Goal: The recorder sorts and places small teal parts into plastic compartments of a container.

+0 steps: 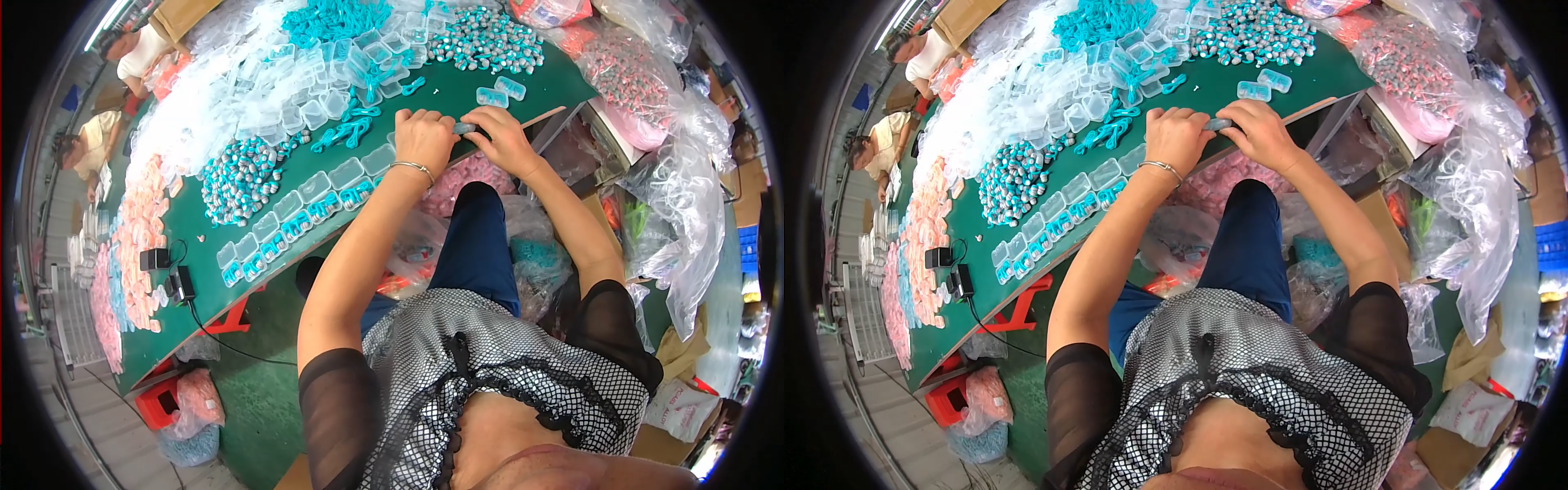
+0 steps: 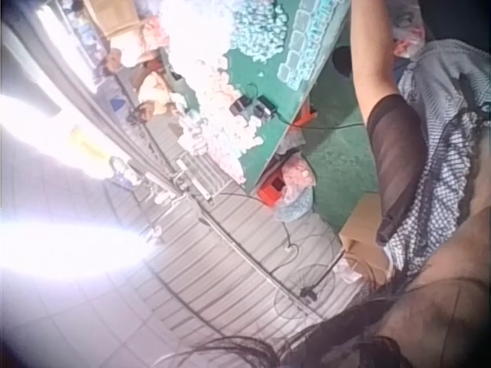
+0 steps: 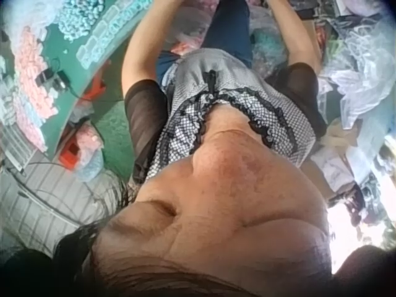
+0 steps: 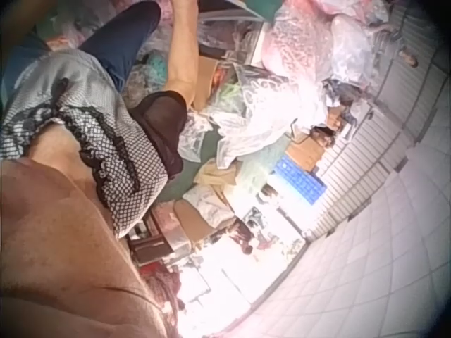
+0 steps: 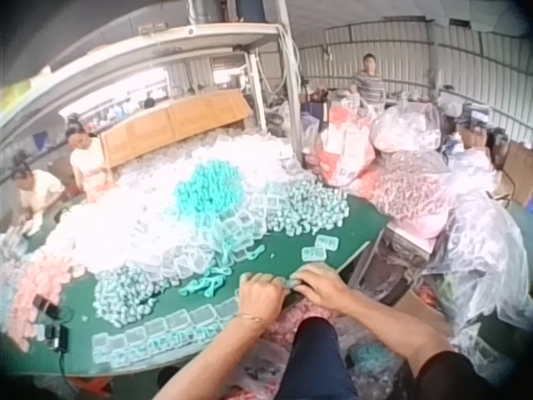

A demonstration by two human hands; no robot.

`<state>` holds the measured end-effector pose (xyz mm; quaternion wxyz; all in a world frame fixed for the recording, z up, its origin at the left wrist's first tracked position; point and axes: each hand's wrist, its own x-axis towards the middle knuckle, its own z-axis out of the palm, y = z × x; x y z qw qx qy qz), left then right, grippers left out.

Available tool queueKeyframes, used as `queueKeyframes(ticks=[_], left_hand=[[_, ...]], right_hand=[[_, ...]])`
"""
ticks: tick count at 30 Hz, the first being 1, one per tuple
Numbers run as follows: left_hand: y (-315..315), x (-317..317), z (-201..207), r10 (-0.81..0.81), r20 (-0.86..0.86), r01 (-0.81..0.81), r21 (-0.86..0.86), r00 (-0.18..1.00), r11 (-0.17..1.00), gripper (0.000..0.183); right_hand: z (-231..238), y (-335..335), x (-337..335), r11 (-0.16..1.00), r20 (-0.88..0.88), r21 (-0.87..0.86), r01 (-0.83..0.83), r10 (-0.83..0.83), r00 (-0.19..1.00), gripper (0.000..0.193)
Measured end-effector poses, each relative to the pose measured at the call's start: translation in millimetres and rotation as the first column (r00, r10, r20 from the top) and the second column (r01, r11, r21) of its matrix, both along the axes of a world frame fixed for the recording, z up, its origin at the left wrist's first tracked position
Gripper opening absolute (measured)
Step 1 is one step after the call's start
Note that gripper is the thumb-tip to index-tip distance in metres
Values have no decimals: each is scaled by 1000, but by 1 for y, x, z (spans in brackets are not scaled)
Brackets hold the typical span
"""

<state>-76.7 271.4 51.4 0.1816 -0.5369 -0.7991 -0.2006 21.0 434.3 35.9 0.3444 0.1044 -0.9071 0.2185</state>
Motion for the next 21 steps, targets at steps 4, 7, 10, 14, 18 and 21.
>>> queueKeyframes(ticks=[4,7,10,14,18,21], left_hand=[[-6,5,3,102,17,-103,46,995,994,38],[-28,0,10,105,58,-110,87,993,990,49],[-61,-1,27,127,136,-122,-41,982,992,53],[-76,4,23,182,165,-157,-154,969,976,50],[-70,4,15,224,148,-191,-206,963,960,47],[-66,3,12,205,117,-175,-224,972,959,43]], right_hand=[[1,9,-9,990,-58,137,42,-34,998,31],[1,19,-8,973,-49,204,112,-104,993,33],[15,17,-6,935,-9,295,195,-201,979,33],[20,-14,-28,987,55,149,50,-59,997,27],[10,-41,-61,960,155,277,-26,-18,988,27],[12,-38,-66,971,328,229,-69,-10,944,26]])
